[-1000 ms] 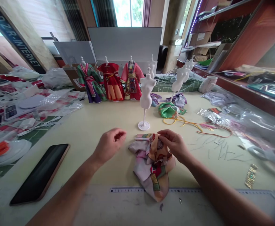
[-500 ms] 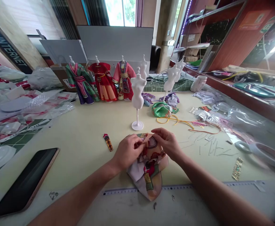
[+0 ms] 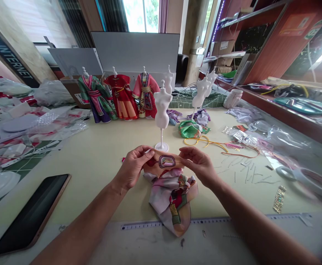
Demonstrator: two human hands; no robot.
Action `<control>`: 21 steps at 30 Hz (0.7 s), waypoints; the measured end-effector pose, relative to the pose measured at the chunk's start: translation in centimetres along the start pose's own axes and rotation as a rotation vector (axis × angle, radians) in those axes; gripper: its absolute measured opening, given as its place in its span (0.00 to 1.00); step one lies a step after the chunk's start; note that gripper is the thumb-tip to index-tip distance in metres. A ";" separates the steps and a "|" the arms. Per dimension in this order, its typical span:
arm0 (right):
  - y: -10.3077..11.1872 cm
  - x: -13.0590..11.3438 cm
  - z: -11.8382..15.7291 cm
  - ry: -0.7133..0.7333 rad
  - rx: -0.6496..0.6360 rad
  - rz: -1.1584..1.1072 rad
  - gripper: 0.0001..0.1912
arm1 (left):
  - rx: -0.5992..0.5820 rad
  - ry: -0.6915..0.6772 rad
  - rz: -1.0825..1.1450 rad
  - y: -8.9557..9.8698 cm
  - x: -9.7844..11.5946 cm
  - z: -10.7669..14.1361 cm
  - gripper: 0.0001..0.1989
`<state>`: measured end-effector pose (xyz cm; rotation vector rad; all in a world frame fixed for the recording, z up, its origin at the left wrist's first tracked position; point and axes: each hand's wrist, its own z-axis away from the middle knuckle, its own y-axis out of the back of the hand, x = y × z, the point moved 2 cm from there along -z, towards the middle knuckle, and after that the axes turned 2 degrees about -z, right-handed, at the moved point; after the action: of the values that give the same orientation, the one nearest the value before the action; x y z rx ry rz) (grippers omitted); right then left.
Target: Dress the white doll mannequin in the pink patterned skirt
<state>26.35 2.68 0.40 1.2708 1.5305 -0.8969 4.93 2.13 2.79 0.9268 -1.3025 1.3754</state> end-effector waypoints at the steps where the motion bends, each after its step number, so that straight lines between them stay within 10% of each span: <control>1: 0.0 -0.2 0.1 0.023 0.016 0.023 0.12 | 0.015 0.000 0.014 0.1 0.0 0.0 0.10; 8: 0.3 -1.3 0.5 0.041 -0.048 0.111 0.20 | -0.169 -0.023 0.007 0.1 0.4 0.3 0.18; 17: -1.6 -1.2 0.3 -0.239 -0.489 -0.467 0.31 | -0.463 0.025 -0.059 -2.2 1.1 0.8 0.17; 21: -0.7 -1.0 0.1 -0.298 -0.360 -0.489 0.21 | -0.397 -0.032 -0.171 -2.1 1.8 0.4 0.18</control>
<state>25.77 2.11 1.28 0.4854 1.6891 -1.0036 6.54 1.88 5.10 0.7679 -1.4198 0.9286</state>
